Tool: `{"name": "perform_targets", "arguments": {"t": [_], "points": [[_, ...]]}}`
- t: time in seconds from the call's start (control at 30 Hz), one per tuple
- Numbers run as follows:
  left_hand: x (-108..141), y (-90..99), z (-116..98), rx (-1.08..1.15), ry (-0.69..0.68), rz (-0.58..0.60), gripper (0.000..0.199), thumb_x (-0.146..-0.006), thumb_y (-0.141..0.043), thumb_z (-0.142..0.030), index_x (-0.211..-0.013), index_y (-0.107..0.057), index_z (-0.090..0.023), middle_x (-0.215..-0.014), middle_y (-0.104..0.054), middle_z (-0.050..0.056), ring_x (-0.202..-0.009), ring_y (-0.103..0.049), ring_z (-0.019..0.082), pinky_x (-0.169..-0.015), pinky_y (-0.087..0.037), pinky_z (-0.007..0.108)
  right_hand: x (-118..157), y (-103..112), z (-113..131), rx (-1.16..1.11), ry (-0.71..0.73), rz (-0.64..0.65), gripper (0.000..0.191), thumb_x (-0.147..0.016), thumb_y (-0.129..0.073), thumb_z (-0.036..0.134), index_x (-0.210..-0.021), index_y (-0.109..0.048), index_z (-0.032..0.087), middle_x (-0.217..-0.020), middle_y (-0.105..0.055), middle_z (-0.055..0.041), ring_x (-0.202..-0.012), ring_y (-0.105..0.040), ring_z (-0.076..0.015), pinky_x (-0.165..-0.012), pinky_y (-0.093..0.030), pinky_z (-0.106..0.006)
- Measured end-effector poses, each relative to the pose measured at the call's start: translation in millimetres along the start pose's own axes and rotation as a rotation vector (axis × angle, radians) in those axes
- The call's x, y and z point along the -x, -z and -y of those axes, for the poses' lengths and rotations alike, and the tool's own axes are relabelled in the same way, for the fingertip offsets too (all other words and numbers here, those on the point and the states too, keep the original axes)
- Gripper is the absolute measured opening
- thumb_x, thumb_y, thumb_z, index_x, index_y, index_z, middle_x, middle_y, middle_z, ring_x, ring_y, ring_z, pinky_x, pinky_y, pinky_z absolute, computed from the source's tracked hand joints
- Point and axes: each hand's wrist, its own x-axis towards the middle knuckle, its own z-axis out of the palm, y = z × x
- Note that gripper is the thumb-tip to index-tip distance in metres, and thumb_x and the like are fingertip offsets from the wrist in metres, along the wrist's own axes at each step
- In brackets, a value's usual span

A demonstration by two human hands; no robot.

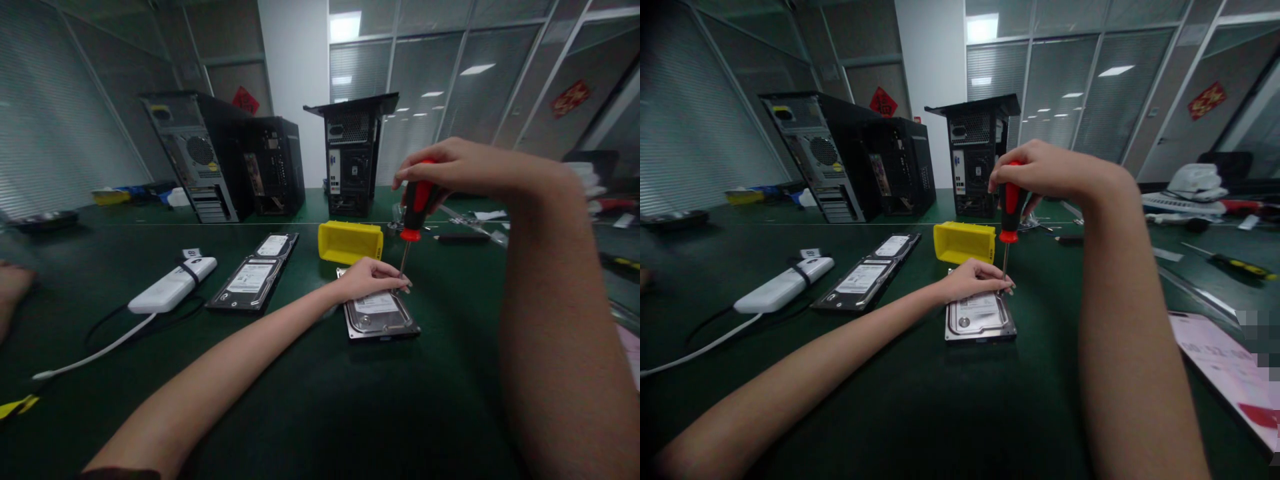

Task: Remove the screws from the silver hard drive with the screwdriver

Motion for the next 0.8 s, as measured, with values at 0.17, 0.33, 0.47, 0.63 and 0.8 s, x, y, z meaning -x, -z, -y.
{"name": "perform_targets", "arguments": {"t": [0.17, 0.33, 0.47, 0.63, 0.8], "points": [[-0.8, 0.3, 2.3, 0.017, -0.032, 0.013, 0.024, -0.088, -0.068, -0.026, -0.105, -0.075, -0.010, -0.098, -0.076, 0.010, -0.081, -0.066, 0.011, -0.071, -0.048, 0.020, -0.3, -0.1, -0.4, 0.002, 0.013, 0.007, 0.041, -0.085, -0.059, 0.052, -0.106, -0.071, 0.018, -0.096, -0.070, -0.0104, -0.088, -0.067, -0.0264, -0.067, -0.053, -0.034], [-0.5, 0.7, 2.8, -0.007, -0.014, 0.009, 0.024, -0.089, -0.068, -0.029, -0.105, -0.075, -0.013, -0.100, -0.076, 0.009, -0.082, -0.067, 0.012, -0.071, -0.048, 0.021, 0.1, -0.5, 0.3, 0.008, 0.010, 0.005, 0.045, -0.086, -0.058, 0.053, -0.111, -0.070, 0.017, -0.100, -0.069, -0.0118, -0.091, -0.066, -0.0270, -0.069, -0.054, -0.035], [-0.1, 1.0, 1.3, -0.027, -0.011, 0.015, 0.025, -0.089, -0.067, -0.029, -0.106, -0.075, -0.014, -0.101, -0.075, 0.009, -0.084, -0.067, 0.013, -0.073, -0.049, 0.022, 2.0, -0.5, 3.4, 0.023, 0.034, 0.023, 0.042, -0.089, -0.054, 0.047, -0.111, -0.068, 0.014, -0.102, -0.069, -0.0129, -0.086, -0.066, -0.0223, -0.069, -0.053, -0.034], [-0.4, 1.8, 1.7, -0.004, -0.015, 0.021, 0.024, -0.088, -0.068, -0.029, -0.106, -0.075, -0.014, -0.101, -0.075, 0.009, -0.084, -0.066, 0.012, -0.073, -0.049, 0.023, 4.7, 0.1, 7.5, -0.003, -0.010, 0.049, 0.030, -0.088, -0.054, 0.035, -0.104, -0.066, 0.013, -0.095, -0.070, -0.0119, -0.078, -0.066, -0.0193, -0.068, -0.053, -0.032], [0.0, 1.5, 0.9, -0.005, -0.007, 0.012, 0.024, -0.088, -0.068, -0.029, -0.105, -0.076, -0.015, -0.102, -0.075, 0.009, -0.083, -0.067, 0.013, -0.072, -0.049, 0.022, 4.4, 0.5, 5.8, -0.025, -0.027, 0.053, 0.028, -0.086, -0.055, 0.036, -0.099, -0.066, 0.014, -0.092, -0.071, -0.0112, -0.074, -0.064, -0.0172, -0.061, -0.051, -0.029]]}}
